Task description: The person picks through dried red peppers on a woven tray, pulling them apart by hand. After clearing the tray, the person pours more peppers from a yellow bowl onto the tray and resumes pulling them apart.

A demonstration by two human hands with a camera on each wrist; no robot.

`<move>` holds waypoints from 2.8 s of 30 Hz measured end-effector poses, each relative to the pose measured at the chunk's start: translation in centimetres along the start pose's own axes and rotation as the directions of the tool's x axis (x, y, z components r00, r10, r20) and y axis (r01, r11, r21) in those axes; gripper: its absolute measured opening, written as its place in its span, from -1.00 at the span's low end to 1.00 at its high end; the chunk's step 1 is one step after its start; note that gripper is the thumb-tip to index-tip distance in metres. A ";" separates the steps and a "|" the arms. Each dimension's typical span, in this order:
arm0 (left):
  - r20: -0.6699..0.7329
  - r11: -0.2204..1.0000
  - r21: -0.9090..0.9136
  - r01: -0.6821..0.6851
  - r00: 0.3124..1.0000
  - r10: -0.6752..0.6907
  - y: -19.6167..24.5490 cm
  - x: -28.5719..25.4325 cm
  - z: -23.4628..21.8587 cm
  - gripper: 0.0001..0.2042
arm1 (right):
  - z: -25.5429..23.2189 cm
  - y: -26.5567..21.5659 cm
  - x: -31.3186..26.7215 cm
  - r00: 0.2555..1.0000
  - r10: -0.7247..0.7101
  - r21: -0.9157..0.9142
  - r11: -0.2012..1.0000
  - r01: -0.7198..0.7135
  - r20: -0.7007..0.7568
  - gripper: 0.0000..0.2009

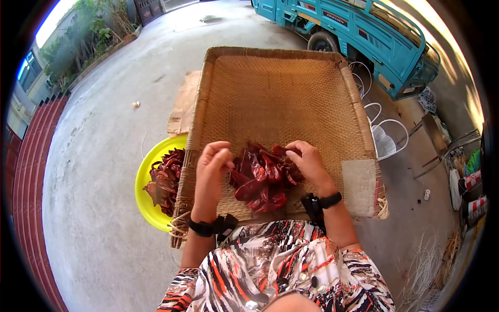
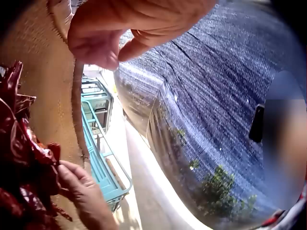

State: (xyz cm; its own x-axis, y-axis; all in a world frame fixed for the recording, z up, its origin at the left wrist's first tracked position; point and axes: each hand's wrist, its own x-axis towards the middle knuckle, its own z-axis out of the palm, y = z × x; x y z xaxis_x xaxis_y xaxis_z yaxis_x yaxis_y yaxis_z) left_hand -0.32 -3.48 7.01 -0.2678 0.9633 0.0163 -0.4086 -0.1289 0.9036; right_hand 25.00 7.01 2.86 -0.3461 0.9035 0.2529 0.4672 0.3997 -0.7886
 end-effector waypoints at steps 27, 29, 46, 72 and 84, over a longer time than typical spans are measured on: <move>-0.495 0.866 -0.340 -0.366 0.853 0.166 0.7 2.1 -7.9 -0.81 | -5.1 2.4 -2.8 0.975 0.194 -0.373 0.917 -0.141 0.108 -0.73; -0.657 0.823 -0.333 -0.460 0.739 0.148 1.6 1.8 -8.4 -0.71 | -4.8 2.5 -3.3 0.966 0.227 -0.403 0.901 -0.159 0.125 -0.74; 0.380 0.931 0.363 0.025 0.909 -0.173 -2.0 -0.8 3.7 -0.68 | -3.2 -5.1 -2.9 0.956 0.070 0.445 0.873 -0.196 0.285 -0.87; -0.548 0.931 0.029 -0.365 0.773 0.320 2.1 1.6 -5.3 -0.60 | -2.4 3.3 -1.3 0.966 0.027 -0.273 0.961 0.045 0.256 -0.58; -0.041 0.975 0.208 -0.077 0.995 0.087 -1.9 0.3 1.7 -0.76 | -1.1 4.8 -0.7 0.976 0.071 -0.138 0.989 -0.043 0.206 -0.79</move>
State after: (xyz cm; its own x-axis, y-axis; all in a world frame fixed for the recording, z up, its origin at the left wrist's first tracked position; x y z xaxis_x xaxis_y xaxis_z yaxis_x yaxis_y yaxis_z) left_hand 1.85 -2.56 6.02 -0.3382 0.9379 0.0775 -0.1965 -0.1510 0.9688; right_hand 28.37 8.43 -0.45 -0.4720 0.8784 0.0754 0.5897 0.3781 -0.7137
